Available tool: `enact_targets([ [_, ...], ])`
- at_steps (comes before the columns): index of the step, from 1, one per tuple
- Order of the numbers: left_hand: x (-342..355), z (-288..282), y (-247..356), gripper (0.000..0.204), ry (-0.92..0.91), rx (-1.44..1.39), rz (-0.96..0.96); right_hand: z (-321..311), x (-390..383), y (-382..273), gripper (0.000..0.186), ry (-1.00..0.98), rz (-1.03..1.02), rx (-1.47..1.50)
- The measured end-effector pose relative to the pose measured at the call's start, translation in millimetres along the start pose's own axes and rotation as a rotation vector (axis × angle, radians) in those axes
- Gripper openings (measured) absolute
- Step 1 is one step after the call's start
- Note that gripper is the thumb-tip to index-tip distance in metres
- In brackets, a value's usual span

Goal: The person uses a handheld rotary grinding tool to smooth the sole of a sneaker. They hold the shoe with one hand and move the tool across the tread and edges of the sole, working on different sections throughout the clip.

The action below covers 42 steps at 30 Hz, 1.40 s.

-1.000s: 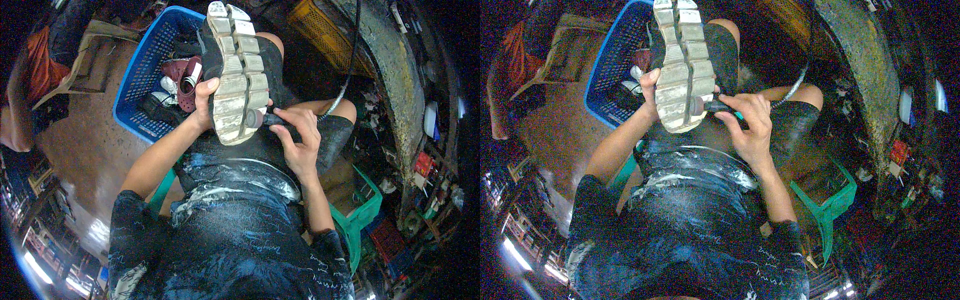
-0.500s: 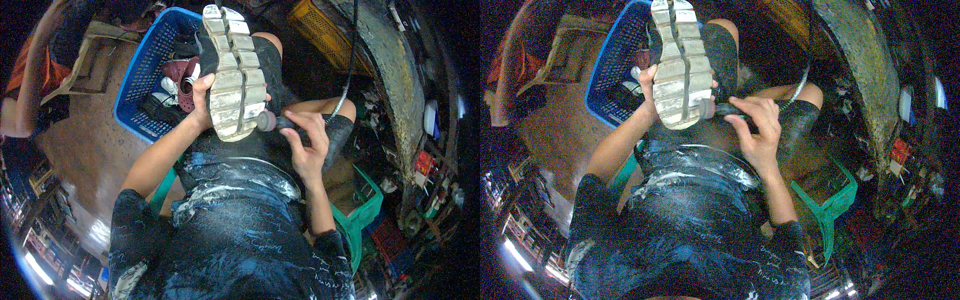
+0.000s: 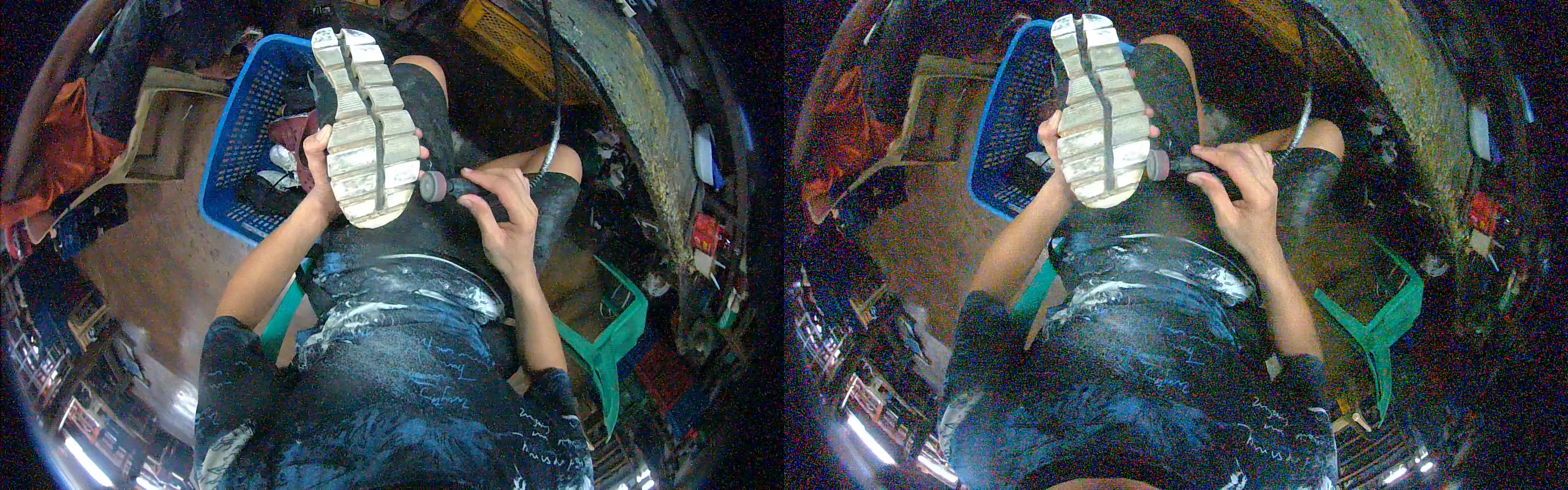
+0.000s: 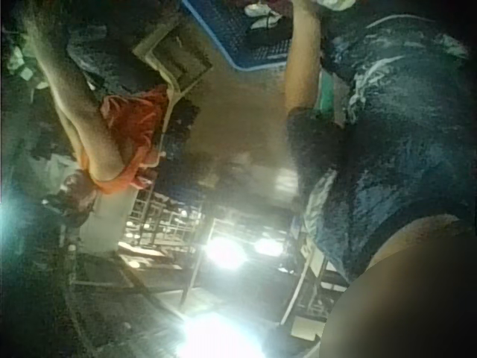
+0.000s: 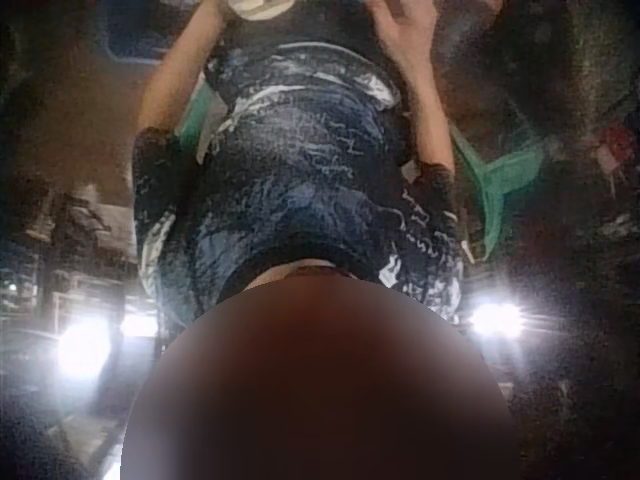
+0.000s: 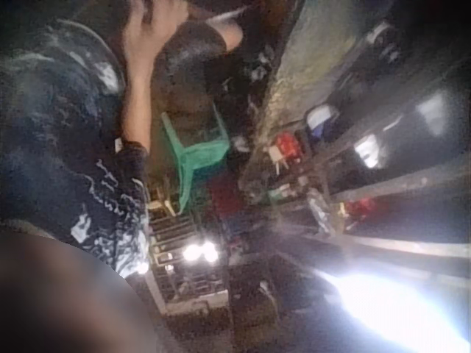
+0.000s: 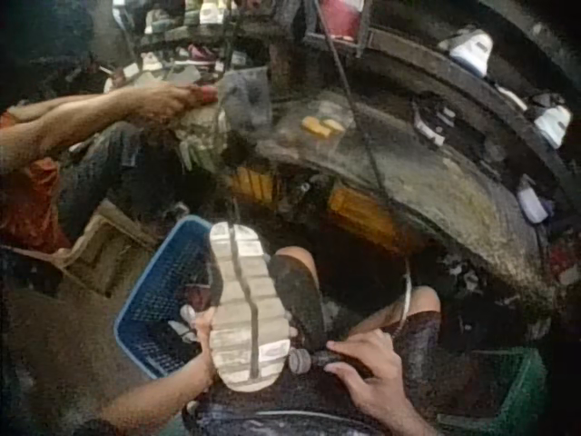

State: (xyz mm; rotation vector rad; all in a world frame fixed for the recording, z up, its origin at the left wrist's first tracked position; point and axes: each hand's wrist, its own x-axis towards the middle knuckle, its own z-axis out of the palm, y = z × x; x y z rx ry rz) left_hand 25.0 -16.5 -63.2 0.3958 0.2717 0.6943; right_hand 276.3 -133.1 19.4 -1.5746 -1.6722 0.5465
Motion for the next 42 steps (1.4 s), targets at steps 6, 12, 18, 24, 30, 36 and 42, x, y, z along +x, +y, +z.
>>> enact_targets([
  [6, 3, -1, -4, 0.11, -0.124, -0.247, 0.024, 10, 3, 2, 0.029, -0.002, -0.01, 0.001],
  [12, 2, -3, -8, 0.113, -0.09, -0.299, -0.006, 12, 4, 3, 0.03, -0.009, -0.009, -0.015],
  [18, 0, 1, -10, 0.116, -0.08, -0.301, -0.005, 16, 2, 1, 0.03, -0.024, -0.009, -0.009],
  [24, 0, 6, -3, 0.115, 0.037, -0.055, -0.035, 14, 5, 1, 0.03, -0.024, 0.004, -0.024],
  [30, 1, 4, -7, 0.11, 0.034, -0.183, -0.033, 17, 4, -2, 0.031, -0.038, -0.008, -0.005],
  [36, -2, 16, 8, 0.106, 0.043, -0.158, -0.061, -10, 2, -6, 0.031, 0.026, 0.072, 0.005],
  [42, -65, 47, 15, 0.103, 0.165, -0.019, -0.339, -22, -2, -18, 0.03, 0.048, 0.046, 0.043],
])
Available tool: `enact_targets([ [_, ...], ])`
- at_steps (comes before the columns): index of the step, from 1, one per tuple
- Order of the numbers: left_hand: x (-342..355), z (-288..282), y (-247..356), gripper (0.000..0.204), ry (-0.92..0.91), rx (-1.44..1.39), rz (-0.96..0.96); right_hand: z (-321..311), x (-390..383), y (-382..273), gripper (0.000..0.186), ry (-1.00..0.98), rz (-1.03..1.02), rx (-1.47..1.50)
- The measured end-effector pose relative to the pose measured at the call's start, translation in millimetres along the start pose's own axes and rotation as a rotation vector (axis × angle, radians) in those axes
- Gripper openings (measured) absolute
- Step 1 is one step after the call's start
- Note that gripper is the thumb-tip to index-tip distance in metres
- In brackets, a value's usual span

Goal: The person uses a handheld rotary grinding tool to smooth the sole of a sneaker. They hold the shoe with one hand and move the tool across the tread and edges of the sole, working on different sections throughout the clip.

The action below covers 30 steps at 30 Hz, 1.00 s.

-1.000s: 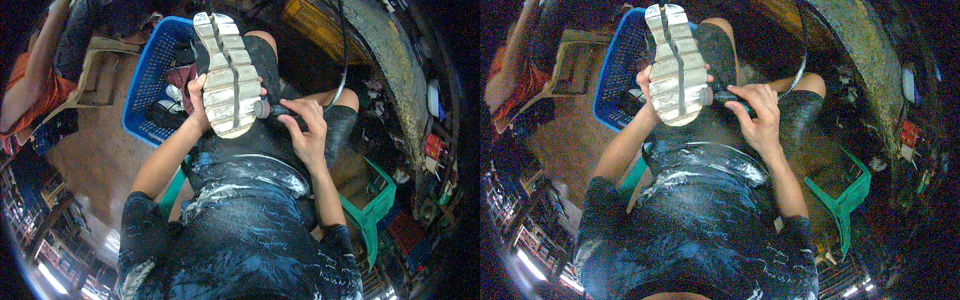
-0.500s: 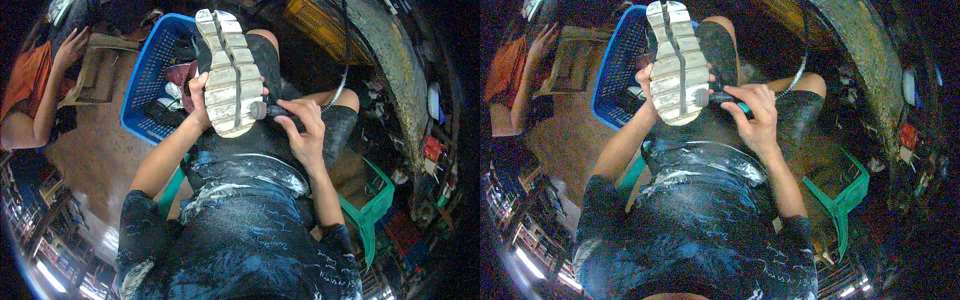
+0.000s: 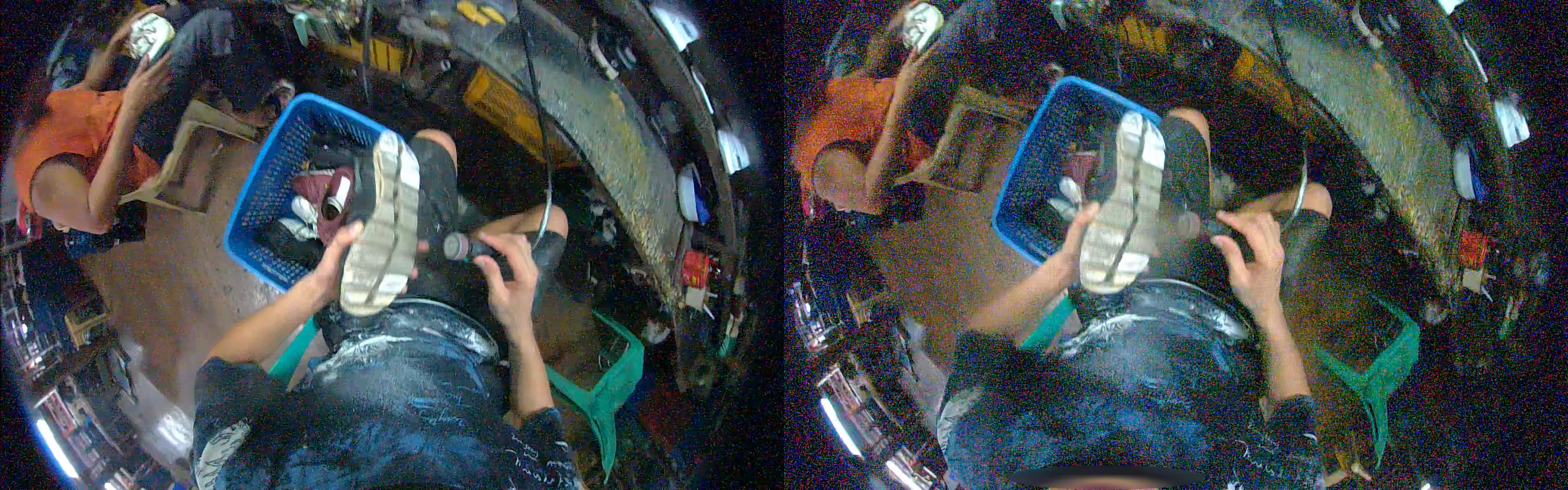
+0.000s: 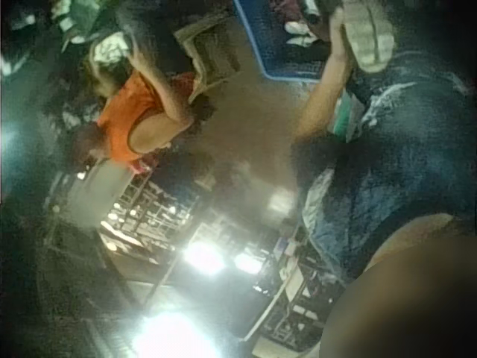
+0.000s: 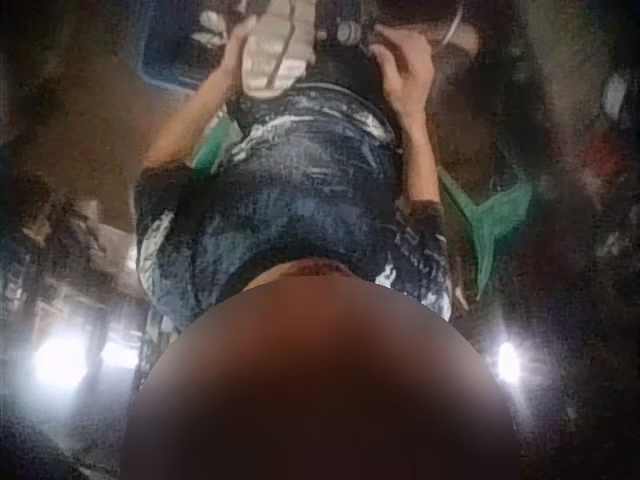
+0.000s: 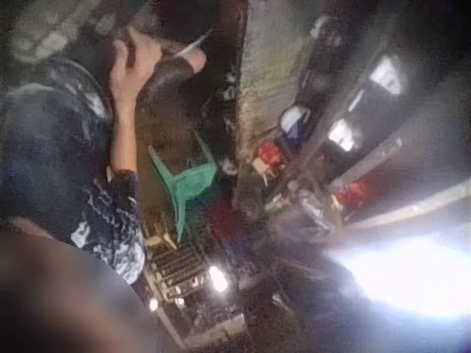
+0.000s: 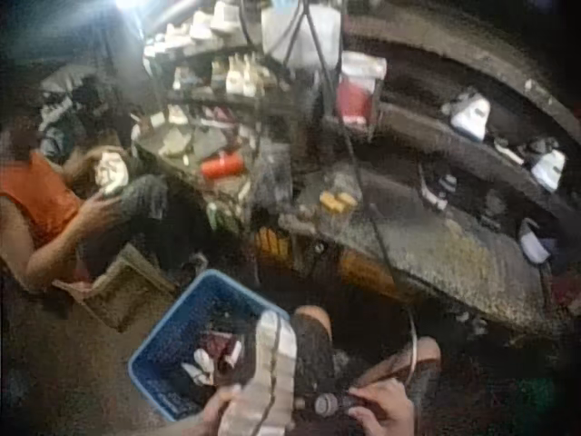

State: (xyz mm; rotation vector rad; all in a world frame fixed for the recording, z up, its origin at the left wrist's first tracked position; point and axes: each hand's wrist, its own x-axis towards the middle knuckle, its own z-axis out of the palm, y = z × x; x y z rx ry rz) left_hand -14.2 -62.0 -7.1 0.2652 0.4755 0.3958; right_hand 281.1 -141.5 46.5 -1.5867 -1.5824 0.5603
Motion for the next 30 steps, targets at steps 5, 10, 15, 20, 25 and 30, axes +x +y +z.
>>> enact_targets([
  [5, -33, -6, -19, 0.102, -0.098, -0.217, -0.017, 13, 5, -8, 0.028, -0.065, -0.097, -0.013],
  [10, -50, 10, -9, 0.093, 0.025, -0.28, 0.005, 17, 19, -23, 0.027, -0.091, -0.153, 0.047],
  [15, -44, 37, 40, 0.086, 0.004, -0.22, 0.173, 19, 37, -43, 0.024, -0.096, -0.078, 0.253],
  [20, -48, 60, 61, 0.078, 0.08, -0.233, 0.328, 32, 48, -61, 0.022, -0.068, -0.171, 0.304],
  [25, -48, 72, 65, 0.07, 0.119, -0.16, 0.345, 48, 52, -74, 0.024, -0.094, -0.15, 0.394],
  [30, -40, 75, 59, 0.07, 0.123, -0.175, 0.305, 62, 51, -84, 0.026, -0.066, -0.173, 0.286],
])
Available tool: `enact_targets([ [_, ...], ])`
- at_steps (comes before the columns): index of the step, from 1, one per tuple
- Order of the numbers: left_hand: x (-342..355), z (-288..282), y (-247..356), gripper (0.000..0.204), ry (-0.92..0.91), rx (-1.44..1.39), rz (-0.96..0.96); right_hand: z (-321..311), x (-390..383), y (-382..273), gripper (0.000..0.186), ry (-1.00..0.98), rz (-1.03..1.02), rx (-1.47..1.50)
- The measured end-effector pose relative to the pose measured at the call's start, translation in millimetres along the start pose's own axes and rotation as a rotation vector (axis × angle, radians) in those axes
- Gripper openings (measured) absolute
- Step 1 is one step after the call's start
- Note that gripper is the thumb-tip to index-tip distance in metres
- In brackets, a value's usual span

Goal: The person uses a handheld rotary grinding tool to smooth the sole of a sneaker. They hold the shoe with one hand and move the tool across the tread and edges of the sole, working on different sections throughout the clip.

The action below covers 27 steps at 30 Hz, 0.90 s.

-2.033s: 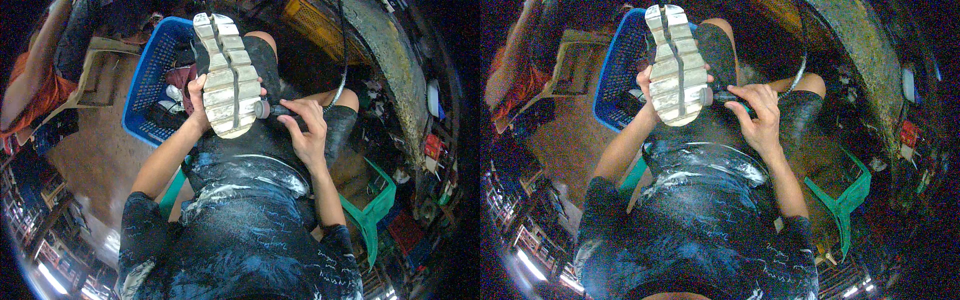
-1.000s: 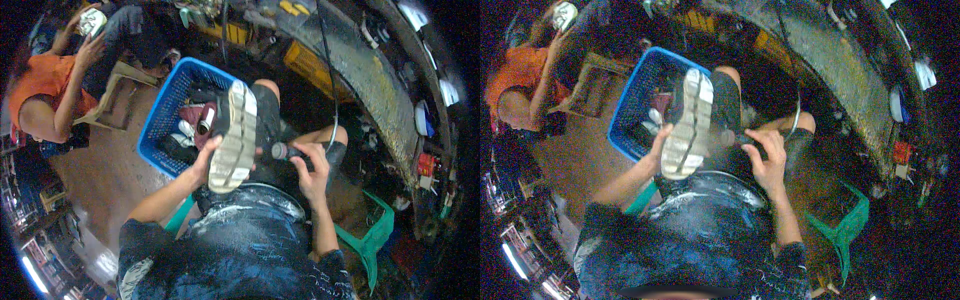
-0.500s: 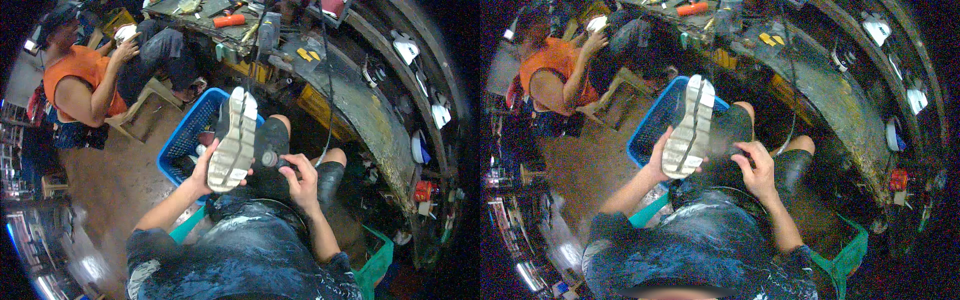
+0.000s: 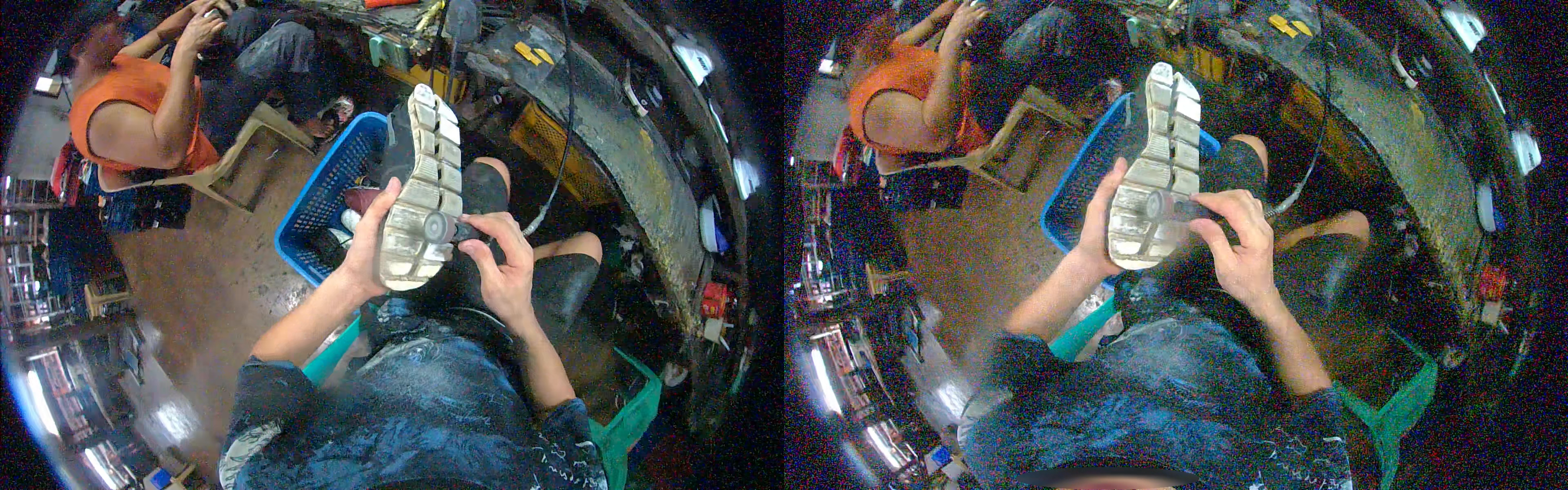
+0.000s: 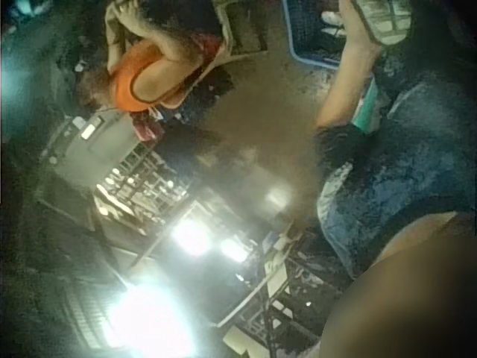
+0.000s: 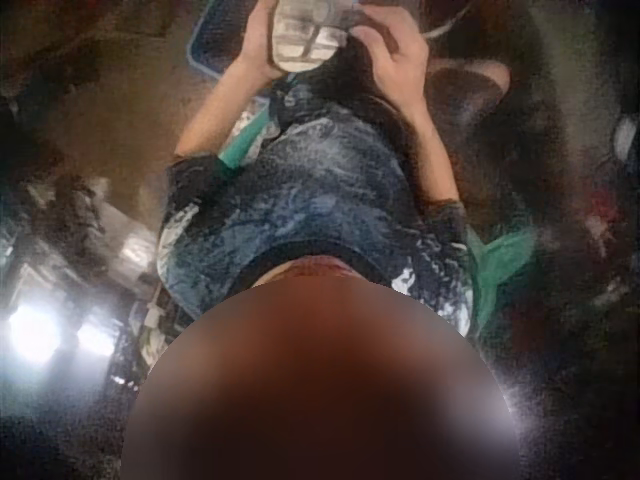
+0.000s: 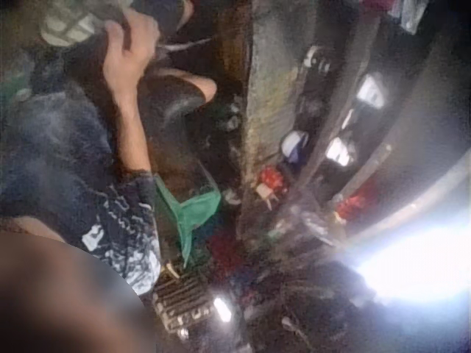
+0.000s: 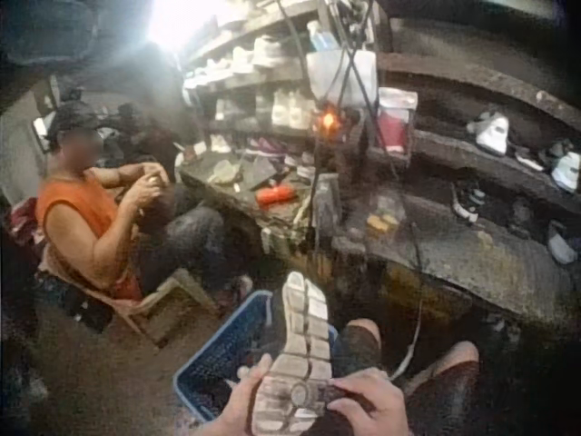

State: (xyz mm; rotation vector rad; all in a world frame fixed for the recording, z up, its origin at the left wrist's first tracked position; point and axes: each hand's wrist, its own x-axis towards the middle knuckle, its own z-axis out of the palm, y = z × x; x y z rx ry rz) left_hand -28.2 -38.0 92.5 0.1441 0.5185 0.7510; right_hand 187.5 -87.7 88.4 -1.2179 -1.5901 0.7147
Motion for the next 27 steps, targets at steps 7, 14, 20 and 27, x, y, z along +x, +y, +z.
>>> enact_targets([
  [7, 12, 4, -4, 0.077, -0.088, -0.145, 0.015, -9, -6, -1, 0.026, 0.046, 0.105, 0.042],
  [14, 14, 9, -12, 0.08, 0.06, 0.004, 0.121, -23, -17, 13, 0.028, 0.01, 0.083, -0.047],
  [20, 9, 4, -14, 0.084, 0.066, 0.081, 0.17, -9, -25, 16, 0.029, 0.013, 0.05, -0.015],
  [27, 10, 8, -13, 0.086, 0.123, 0.103, 0.171, 4, -18, 19, 0.029, 0.013, 0.035, -0.017],
])
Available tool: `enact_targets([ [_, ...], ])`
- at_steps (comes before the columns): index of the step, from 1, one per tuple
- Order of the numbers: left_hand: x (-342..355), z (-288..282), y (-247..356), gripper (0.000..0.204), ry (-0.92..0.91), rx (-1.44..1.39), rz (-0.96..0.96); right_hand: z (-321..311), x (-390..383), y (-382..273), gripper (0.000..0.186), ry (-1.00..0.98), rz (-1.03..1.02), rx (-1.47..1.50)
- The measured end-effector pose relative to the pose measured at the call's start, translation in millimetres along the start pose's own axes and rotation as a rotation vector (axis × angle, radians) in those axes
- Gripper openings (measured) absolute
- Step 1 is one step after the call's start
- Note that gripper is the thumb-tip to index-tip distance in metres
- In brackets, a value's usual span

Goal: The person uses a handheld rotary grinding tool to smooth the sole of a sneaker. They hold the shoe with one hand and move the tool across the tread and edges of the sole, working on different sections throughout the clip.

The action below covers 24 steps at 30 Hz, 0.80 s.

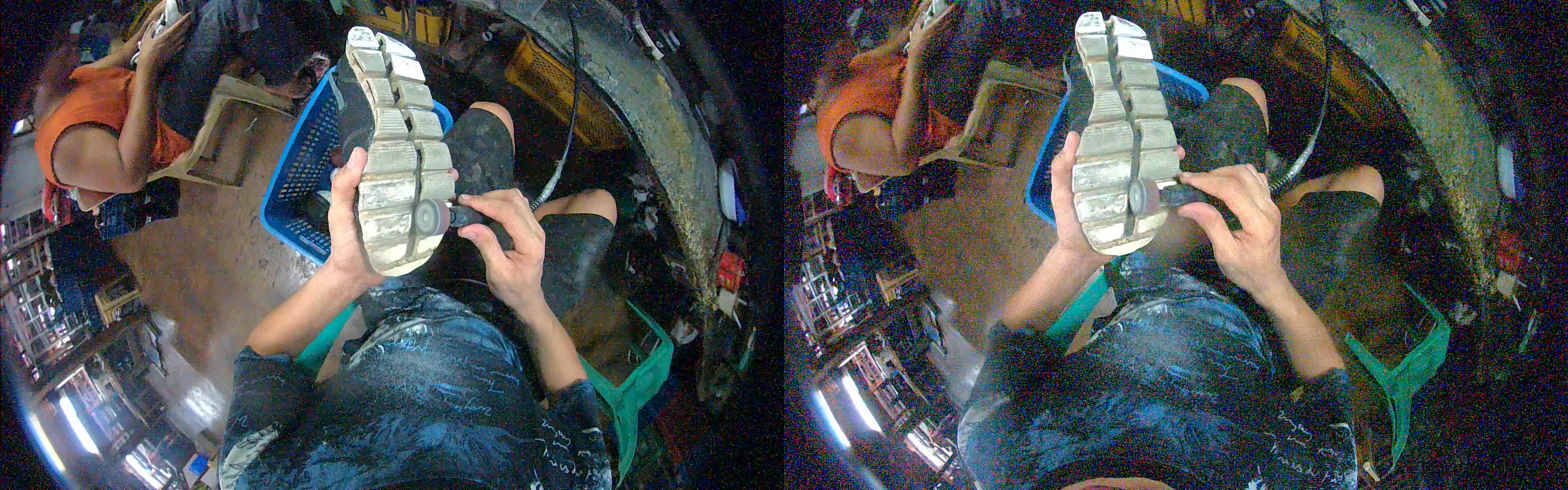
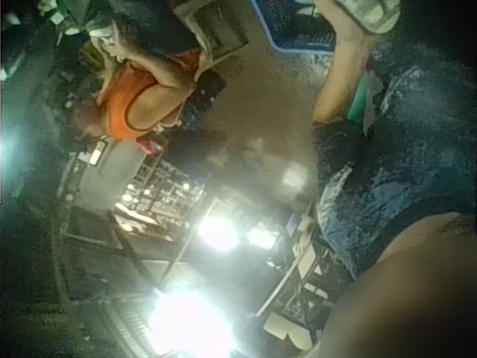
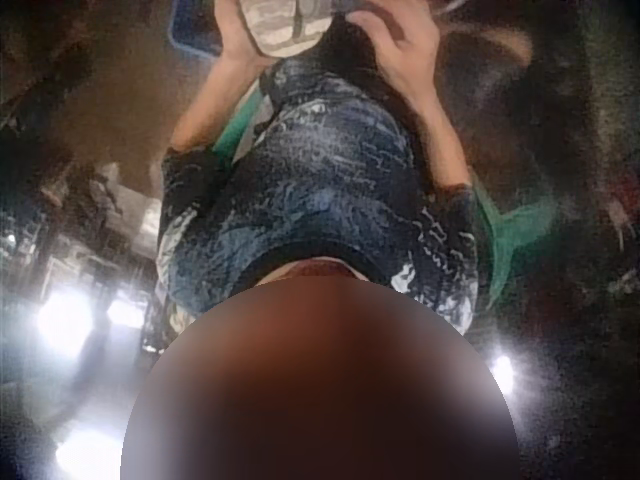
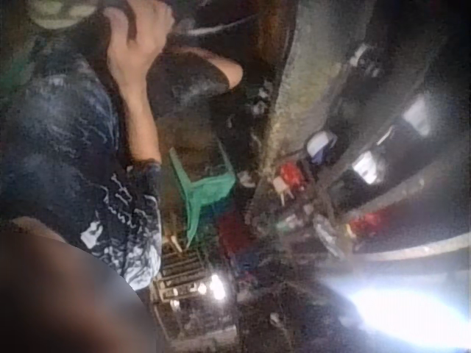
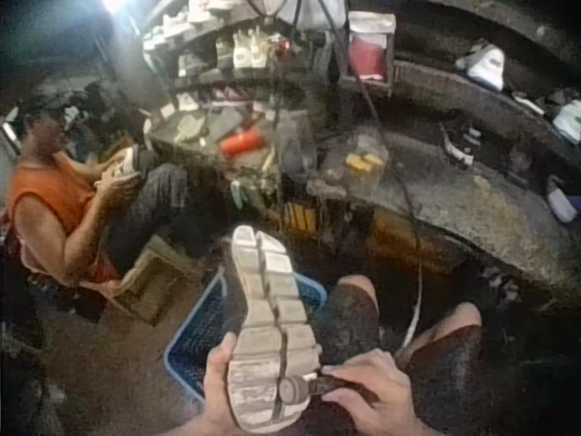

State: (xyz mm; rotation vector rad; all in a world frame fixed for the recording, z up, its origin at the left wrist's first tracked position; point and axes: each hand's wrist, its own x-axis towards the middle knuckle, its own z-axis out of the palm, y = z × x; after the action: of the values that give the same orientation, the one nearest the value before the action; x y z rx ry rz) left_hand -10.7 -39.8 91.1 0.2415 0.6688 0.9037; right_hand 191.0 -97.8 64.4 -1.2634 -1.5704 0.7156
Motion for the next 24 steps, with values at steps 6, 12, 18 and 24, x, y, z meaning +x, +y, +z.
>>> enact_targets([
  [6, 0, -1, 0, 0.085, 0.003, -0.013, -0.029, 0, 0, 1, 0.029, -0.005, 0.011, 0.021],
  [12, 1, -3, -2, 0.084, 0.027, 0.001, -0.025, 3, -1, 2, 0.03, -0.001, 0.018, 0.031],
  [18, 1, -10, -1, 0.088, -0.048, -0.064, -0.048, 4, -1, 3, 0.031, -0.002, 0.017, 0.022],
  [24, 2, -14, -2, 0.088, -0.106, -0.06, -0.045, 4, -2, 3, 0.03, -0.015, 0.012, 0.02],
])
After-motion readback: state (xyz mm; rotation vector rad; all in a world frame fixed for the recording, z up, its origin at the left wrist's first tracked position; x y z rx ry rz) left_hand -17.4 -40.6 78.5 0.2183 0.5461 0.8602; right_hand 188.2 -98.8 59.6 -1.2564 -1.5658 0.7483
